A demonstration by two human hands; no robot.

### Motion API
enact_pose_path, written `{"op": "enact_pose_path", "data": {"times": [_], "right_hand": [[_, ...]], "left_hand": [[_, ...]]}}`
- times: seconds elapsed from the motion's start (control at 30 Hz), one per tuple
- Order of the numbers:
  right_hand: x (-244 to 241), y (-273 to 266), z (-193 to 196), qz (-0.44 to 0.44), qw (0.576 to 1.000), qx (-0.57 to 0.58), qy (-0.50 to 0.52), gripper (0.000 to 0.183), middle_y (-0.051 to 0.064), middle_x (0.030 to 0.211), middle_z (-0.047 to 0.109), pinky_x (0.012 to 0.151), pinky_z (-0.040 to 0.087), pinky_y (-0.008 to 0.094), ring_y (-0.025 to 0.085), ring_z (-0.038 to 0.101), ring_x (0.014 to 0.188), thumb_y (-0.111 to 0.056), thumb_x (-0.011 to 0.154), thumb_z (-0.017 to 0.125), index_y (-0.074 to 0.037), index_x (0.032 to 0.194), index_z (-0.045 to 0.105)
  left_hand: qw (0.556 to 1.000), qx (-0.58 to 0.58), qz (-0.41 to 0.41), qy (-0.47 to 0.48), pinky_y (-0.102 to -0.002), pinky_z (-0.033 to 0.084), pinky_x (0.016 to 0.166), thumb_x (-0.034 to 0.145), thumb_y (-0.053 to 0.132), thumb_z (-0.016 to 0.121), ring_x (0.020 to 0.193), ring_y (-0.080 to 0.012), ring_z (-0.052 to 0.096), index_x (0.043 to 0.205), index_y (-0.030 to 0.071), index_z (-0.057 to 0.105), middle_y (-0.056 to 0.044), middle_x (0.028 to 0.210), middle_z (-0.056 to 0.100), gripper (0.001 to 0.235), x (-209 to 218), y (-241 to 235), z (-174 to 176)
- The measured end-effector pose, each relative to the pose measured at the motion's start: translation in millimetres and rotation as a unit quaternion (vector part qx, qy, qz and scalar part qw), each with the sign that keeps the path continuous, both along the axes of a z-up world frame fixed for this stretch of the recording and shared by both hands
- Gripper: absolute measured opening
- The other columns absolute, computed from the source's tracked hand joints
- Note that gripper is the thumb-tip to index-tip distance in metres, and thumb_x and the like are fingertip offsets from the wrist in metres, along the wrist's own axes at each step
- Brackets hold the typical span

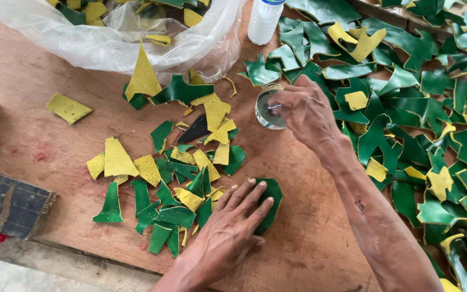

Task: The person repeatedly picks up green foam pieces with yellow backing from a pile on a wooden table. Using a small white applicator dipped in a cup of white glue, they apply glue to the edges of each piece and then place it into a larger pile of finished pieces.

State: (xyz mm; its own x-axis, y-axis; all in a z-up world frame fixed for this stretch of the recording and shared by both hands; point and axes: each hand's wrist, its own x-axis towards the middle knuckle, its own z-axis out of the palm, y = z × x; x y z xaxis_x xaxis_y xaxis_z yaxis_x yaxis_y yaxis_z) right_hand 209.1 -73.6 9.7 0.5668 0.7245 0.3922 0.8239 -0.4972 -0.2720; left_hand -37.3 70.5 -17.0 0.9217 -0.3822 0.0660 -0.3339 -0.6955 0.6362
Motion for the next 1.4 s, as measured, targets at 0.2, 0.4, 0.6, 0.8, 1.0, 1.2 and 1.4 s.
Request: {"op": "enact_pose_path", "data": {"times": [0.2, 0.4, 0.6, 0.8, 1.0, 1.2, 1.4], "right_hand": [[-7, -9, 15, -0.004, 0.999, 0.040, -0.003, 0.028, 0.008, 0.091, 0.065, 0.085, 0.047, 0.041, 0.030, 0.054, 0.091, -0.005, 0.087, 0.077, -0.009, 0.114, 0.076], [-11, -7, 9, -0.019, 0.998, 0.062, 0.010, 0.017, 0.008, 0.094, 0.062, 0.085, 0.046, 0.042, 0.031, 0.054, 0.094, -0.006, 0.092, 0.076, -0.007, 0.108, 0.072], [-11, -5, 2, -0.020, 0.997, 0.069, -0.014, 0.013, 0.010, 0.101, 0.060, 0.089, 0.046, 0.042, 0.033, 0.054, 0.098, -0.001, 0.098, 0.068, -0.004, 0.110, 0.066], [-18, -1, 2, -0.031, 0.994, 0.096, -0.029, 0.010, 0.010, 0.102, 0.059, 0.089, 0.044, 0.042, 0.033, 0.053, 0.098, -0.001, 0.101, 0.066, -0.004, 0.110, 0.065], [-28, -6, 9, -0.033, 0.991, 0.128, 0.003, 0.017, 0.008, 0.102, 0.067, 0.083, 0.050, 0.038, 0.026, 0.058, 0.095, -0.007, 0.098, 0.076, -0.004, 0.114, 0.069], [-100, -55, 11, -0.070, 0.995, 0.060, 0.042, 0.018, 0.010, 0.100, 0.067, 0.079, 0.054, 0.036, 0.026, 0.062, 0.095, -0.004, 0.087, 0.080, -0.005, 0.104, 0.073], [-132, -46, -18, -0.040, 0.991, 0.081, 0.101, 0.018, 0.012, 0.098, 0.068, 0.081, 0.051, 0.042, 0.033, 0.063, 0.093, 0.002, 0.084, 0.074, -0.003, 0.101, 0.070]], "left_hand": [[0.993, -0.001, 0.025, -0.119, -0.054, 0.022, 0.121, 0.086, 0.030, 0.074, 0.151, -0.0429, 0.027, 0.144, -0.001, 0.050, -0.026, 0.159, 0.035, 0.070, 26, -12, -17], [0.978, -0.064, 0.034, -0.197, -0.048, 0.042, 0.102, 0.090, 0.028, 0.075, 0.117, -0.0336, 0.054, 0.121, 0.000, 0.066, -0.015, 0.122, 0.059, 0.042, 22, -4, -13], [0.967, -0.084, 0.047, -0.236, -0.042, 0.046, 0.082, 0.089, 0.015, 0.076, 0.094, -0.0273, 0.057, 0.100, 0.006, 0.069, -0.006, 0.094, 0.059, 0.016, 20, 1, -8], [0.966, -0.089, 0.047, -0.239, -0.043, 0.044, 0.080, 0.079, 0.013, 0.078, 0.092, -0.0280, 0.056, 0.098, 0.006, 0.069, -0.007, 0.093, 0.058, 0.022, 20, 5, -10], [0.971, -0.067, 0.019, -0.229, -0.044, 0.044, 0.080, 0.076, 0.015, 0.075, 0.093, -0.0291, 0.055, 0.095, 0.007, 0.069, -0.008, 0.092, 0.057, 0.022, 20, 8, -13], [0.975, -0.055, 0.010, -0.214, -0.041, 0.043, 0.083, 0.084, 0.013, 0.071, 0.095, -0.0267, 0.056, 0.112, 0.003, 0.072, -0.007, 0.093, 0.057, 0.029, 12, 2, -11], [0.985, -0.016, 0.043, -0.166, -0.043, 0.042, 0.084, 0.089, 0.014, 0.067, 0.096, -0.0283, 0.055, 0.118, -0.002, 0.069, -0.010, 0.094, 0.058, 0.034, -3, -11, -10]]}}
